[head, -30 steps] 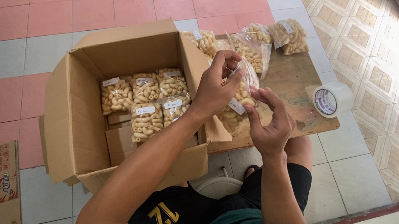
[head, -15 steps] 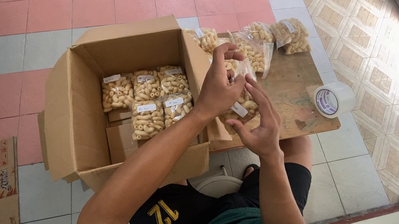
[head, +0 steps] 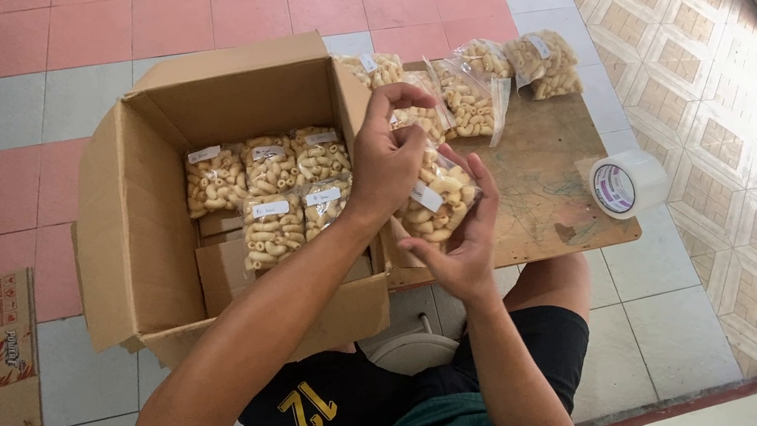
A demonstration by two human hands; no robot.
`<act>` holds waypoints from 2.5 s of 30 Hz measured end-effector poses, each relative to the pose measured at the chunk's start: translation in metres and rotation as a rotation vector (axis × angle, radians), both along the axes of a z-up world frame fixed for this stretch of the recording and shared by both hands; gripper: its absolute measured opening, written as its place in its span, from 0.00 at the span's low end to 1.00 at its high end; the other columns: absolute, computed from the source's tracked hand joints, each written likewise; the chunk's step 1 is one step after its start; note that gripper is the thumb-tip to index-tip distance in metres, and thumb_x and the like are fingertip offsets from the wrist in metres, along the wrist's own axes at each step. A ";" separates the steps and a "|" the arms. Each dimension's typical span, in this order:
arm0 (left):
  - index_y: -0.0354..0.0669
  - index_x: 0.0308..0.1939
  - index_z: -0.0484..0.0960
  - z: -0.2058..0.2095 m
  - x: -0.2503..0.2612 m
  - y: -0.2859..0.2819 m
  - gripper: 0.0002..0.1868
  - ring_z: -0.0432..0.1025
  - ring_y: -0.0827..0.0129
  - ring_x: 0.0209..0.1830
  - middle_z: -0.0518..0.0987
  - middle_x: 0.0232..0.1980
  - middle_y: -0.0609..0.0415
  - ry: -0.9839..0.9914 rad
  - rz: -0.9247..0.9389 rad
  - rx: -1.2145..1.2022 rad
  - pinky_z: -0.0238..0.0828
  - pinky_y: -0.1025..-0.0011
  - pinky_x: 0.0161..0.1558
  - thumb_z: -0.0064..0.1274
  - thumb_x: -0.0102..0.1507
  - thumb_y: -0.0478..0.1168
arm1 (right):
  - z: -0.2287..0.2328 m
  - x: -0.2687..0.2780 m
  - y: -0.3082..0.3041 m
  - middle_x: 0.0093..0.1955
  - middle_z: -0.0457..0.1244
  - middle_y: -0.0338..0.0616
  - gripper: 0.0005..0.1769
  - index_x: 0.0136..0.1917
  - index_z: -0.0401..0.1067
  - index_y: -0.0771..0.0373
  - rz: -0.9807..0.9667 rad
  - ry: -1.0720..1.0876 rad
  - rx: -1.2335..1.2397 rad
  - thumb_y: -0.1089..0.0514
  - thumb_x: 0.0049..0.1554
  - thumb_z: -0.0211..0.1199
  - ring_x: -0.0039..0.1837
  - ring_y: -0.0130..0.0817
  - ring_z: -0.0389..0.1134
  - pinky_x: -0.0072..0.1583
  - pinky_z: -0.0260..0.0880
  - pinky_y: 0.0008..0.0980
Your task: The person repeatedly picks up sealed plastic bags of ring-shaped snacks from a table, places them into a cardboard box, and arranges them in rows. The person also handles the bags to adjust their position and orientation within the box.
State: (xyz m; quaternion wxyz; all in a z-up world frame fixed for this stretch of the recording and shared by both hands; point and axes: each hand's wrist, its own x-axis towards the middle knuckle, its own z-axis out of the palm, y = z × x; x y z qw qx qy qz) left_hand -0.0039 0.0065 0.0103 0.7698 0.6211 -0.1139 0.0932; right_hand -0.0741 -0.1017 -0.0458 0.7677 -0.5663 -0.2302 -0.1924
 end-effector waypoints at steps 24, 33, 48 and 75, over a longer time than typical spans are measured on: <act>0.43 0.73 0.57 -0.003 -0.002 -0.002 0.34 0.67 0.42 0.65 0.67 0.68 0.36 -0.136 -0.351 0.240 0.67 0.50 0.61 0.54 0.68 0.48 | -0.045 0.021 -0.064 0.69 0.55 0.59 0.54 0.76 0.42 0.70 -0.230 0.139 0.159 0.70 0.46 0.72 0.69 0.46 0.61 0.65 0.70 0.39; 0.32 0.71 0.58 -0.018 0.005 0.002 0.39 0.71 0.55 0.58 0.74 0.56 0.39 -0.110 -0.429 0.353 0.70 0.55 0.59 0.62 0.62 0.39 | -0.031 0.021 -0.050 0.67 0.57 0.60 0.45 0.75 0.47 0.72 -0.370 0.155 0.012 0.65 0.52 0.70 0.67 0.44 0.61 0.64 0.70 0.41; 0.39 0.70 0.57 0.038 -0.010 0.034 0.37 0.72 0.42 0.56 0.72 0.52 0.40 -0.348 -0.080 0.622 0.71 0.48 0.58 0.58 0.65 0.48 | 0.038 0.051 -0.036 0.60 0.61 0.59 0.31 0.73 0.53 0.68 -0.236 0.042 -0.214 0.59 0.63 0.61 0.60 0.44 0.65 0.58 0.70 0.45; 0.30 0.69 0.55 0.011 -0.105 0.231 0.43 0.65 0.40 0.64 0.71 0.60 0.33 0.039 0.524 1.727 0.56 0.53 0.68 0.58 0.55 0.42 | 0.078 0.109 0.235 0.46 0.64 0.54 0.20 0.55 0.55 0.67 0.927 -0.275 -1.382 0.63 0.53 0.61 0.46 0.51 0.66 0.45 0.63 0.45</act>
